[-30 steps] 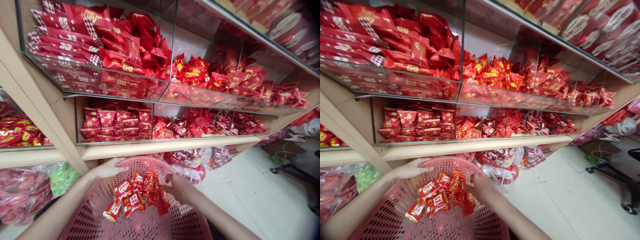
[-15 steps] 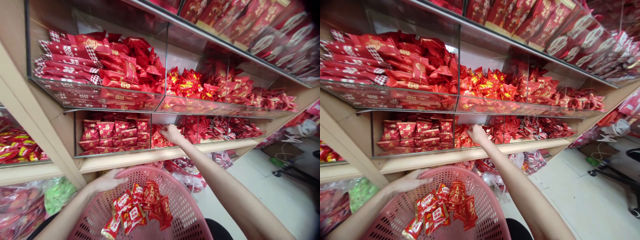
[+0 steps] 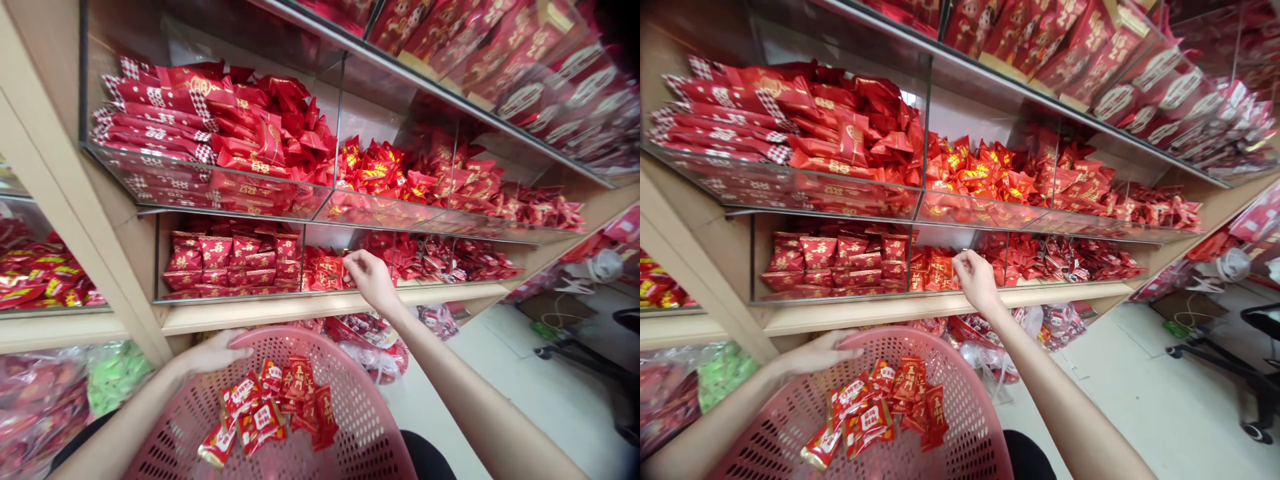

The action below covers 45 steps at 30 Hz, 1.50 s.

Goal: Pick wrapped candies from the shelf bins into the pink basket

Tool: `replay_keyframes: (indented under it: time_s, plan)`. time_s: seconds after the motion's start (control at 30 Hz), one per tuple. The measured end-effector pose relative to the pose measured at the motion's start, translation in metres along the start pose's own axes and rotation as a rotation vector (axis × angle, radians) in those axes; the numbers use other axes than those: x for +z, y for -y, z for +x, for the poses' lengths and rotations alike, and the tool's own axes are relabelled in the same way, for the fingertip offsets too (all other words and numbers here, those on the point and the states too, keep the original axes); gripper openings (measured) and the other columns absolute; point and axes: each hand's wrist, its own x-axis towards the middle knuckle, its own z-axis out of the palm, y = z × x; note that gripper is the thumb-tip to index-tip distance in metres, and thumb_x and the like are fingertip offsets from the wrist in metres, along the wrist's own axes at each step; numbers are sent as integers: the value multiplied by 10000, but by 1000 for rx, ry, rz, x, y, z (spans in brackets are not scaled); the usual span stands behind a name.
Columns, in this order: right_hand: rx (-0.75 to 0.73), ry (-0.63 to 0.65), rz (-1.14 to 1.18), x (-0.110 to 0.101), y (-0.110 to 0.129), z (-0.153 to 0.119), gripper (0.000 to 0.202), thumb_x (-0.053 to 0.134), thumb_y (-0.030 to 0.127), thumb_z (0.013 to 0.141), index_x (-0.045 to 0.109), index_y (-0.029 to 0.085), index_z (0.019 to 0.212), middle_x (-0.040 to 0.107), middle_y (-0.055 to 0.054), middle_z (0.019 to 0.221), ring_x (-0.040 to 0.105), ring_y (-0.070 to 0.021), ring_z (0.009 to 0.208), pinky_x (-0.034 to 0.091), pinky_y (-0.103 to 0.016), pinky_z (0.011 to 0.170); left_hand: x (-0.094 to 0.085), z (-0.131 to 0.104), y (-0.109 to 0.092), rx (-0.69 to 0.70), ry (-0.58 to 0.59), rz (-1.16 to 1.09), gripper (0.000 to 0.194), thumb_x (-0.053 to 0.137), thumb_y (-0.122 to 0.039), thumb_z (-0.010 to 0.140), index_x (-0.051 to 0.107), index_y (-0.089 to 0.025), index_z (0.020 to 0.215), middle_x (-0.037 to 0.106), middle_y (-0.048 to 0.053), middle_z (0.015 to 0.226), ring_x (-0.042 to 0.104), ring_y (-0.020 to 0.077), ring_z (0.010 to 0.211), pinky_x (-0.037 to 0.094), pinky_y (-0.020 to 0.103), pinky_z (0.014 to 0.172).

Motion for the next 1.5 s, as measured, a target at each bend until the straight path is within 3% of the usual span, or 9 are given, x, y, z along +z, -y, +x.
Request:
replay_keyframes:
  time_s: [0.23,0.4,0.63,0.8,0.93,1.07,1.33,1.43,1.5]
  plan:
    - [364,4,610,-9,2,-76,319,656,427,693,513,167,810,605,13,629,599,-111,595,477,-231,605,1,3,4,39,27,-14,562,591,-536,666,565,-142,1067,633,75,1120,566,237,1025,417,330,897]
    - [562,81,686,2,-1,-135,279,631,407,733,504,169,803,629,-7,653,621,-128,619,478,-239,605,1,1,0,26,20,9,532,586,-512,679,552,-146,1064,631,74,1127,565,233,1031,408,325,906]
    - [908,121,724,27,-33,-201,297,617,427,735,470,175,792,645,-32,717,653,-172,759,493,-313,783,1,2,0,8,7,40,500,575,-457,693,559,-129,1070,627,92,1131,568,243,1023,407,329,906]
    - [976,41,820,35,-44,-203,338,711,393,642,487,168,760,634,-27,766,639,-197,876,484,-313,854,1,1,-3,19,8,46,506,578,-454,693,558,-116,1069,629,97,1124,567,238,1021,413,324,899]
    - [1153,-46,930,44,-50,-204,384,790,276,536,497,150,749,649,-44,779,637,-215,892,501,-282,832,2,0,-5,-3,13,36,532,582,-465,686,557,-117,1088,634,86,1116,566,231,1022,409,318,905]
    - [1254,-60,1006,51,-56,-209,328,760,211,560,512,133,759,666,-79,785,646,-214,867,513,-270,807,2,1,-3,0,15,35,528,577,-478,688,564,-135,1089,635,72,1119,567,232,1021,408,318,906]
    - [1241,-38,936,36,-45,-207,396,732,278,612,439,155,848,667,-91,814,647,-221,872,501,-281,807,0,2,2,18,22,2,546,584,-475,691,553,-141,1122,632,67,1126,568,226,1022,406,321,911]
    - [1229,46,780,30,-35,-207,385,664,318,684,391,172,912,656,-75,778,665,-195,744,518,-269,676,1,3,3,19,29,-9,571,585,-506,677,558,-139,1114,633,69,1123,568,235,1019,411,323,902]
    - [1115,131,639,26,-28,-196,368,620,343,711,382,183,941,640,-49,756,643,-163,592,498,-249,525,1,4,4,17,27,-7,581,585,-518,672,559,-139,1112,631,71,1126,565,238,1024,413,322,899]
